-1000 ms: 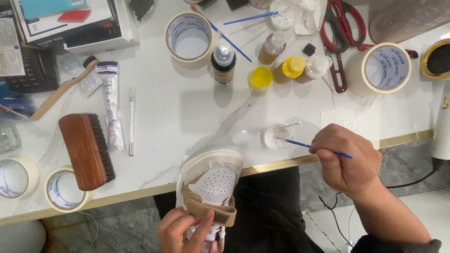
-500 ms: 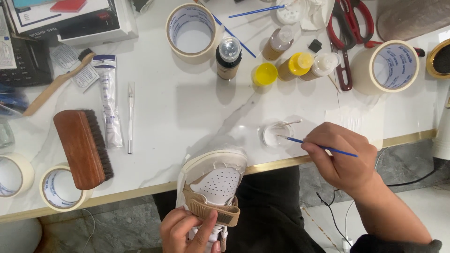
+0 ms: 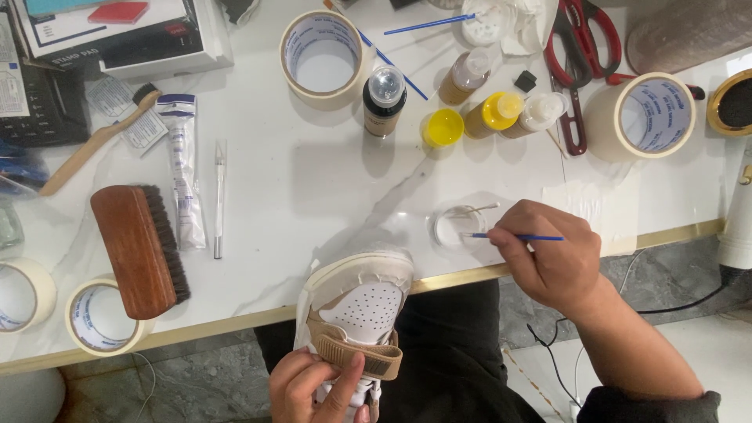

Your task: The person paints the midsole of a taped-off sneaker with a small brush, dipping the brush into a small dish of paint. They dry the painted areas with a handheld heat gun, peel masking tape off the shoe, and continue brushing paint along the midsole edges.

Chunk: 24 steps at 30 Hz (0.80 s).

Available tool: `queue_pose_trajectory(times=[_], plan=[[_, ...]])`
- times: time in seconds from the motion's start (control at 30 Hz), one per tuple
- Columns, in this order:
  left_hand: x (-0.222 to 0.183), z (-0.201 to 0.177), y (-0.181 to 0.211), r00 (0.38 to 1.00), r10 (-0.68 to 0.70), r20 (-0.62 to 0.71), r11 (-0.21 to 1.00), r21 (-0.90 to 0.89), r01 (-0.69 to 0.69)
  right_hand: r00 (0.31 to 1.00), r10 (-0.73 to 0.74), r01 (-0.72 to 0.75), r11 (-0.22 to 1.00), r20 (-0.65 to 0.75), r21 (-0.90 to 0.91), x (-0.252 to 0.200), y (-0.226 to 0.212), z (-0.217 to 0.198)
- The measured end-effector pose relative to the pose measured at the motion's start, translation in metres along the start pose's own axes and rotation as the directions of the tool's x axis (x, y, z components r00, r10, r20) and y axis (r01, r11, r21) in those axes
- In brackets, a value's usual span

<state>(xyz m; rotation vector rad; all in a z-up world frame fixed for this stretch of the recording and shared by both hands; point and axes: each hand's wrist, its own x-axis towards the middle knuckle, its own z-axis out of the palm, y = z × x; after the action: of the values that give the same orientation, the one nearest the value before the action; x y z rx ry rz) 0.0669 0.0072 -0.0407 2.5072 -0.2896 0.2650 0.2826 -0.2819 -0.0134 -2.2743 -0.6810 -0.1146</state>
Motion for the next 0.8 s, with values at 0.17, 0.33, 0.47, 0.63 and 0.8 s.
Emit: queue_pose_trajectory(times=[0.17,0.33,0.47,0.63,0.8], plan=[[-0.004,0.0,-0.003,0.999,0.016,0.033,1.0,-0.015,-0.015,0.999,-0.021,0.023,0.999,-0.046,0.035,-0.001,0.0,-0.001],[-0.002,-0.003,0.003,1.0,-0.006,0.024,1.0,-0.001,0.006,0.993,-0.023,0.041,0.988,-0.116,0.148,-0.01,-0.002,-0.001],[-0.002,-0.002,0.001,1.0,-0.005,0.012,1.0,-0.016,0.006,0.984,-0.002,0.04,0.977,-0.178,0.208,-0.014,-0.003,0.0],[-0.004,-0.007,0.003,0.999,-0.031,0.037,0.998,-0.045,0.033,0.98,-0.024,0.072,0.968,-0.196,0.24,-0.017,-0.004,0.004],[-0.019,-0.009,-0.001,0.997,-0.076,0.034,0.996,-0.037,0.078,0.962,-0.023,0.112,0.943,-0.273,0.313,-0.023,-0.001,0.01]])
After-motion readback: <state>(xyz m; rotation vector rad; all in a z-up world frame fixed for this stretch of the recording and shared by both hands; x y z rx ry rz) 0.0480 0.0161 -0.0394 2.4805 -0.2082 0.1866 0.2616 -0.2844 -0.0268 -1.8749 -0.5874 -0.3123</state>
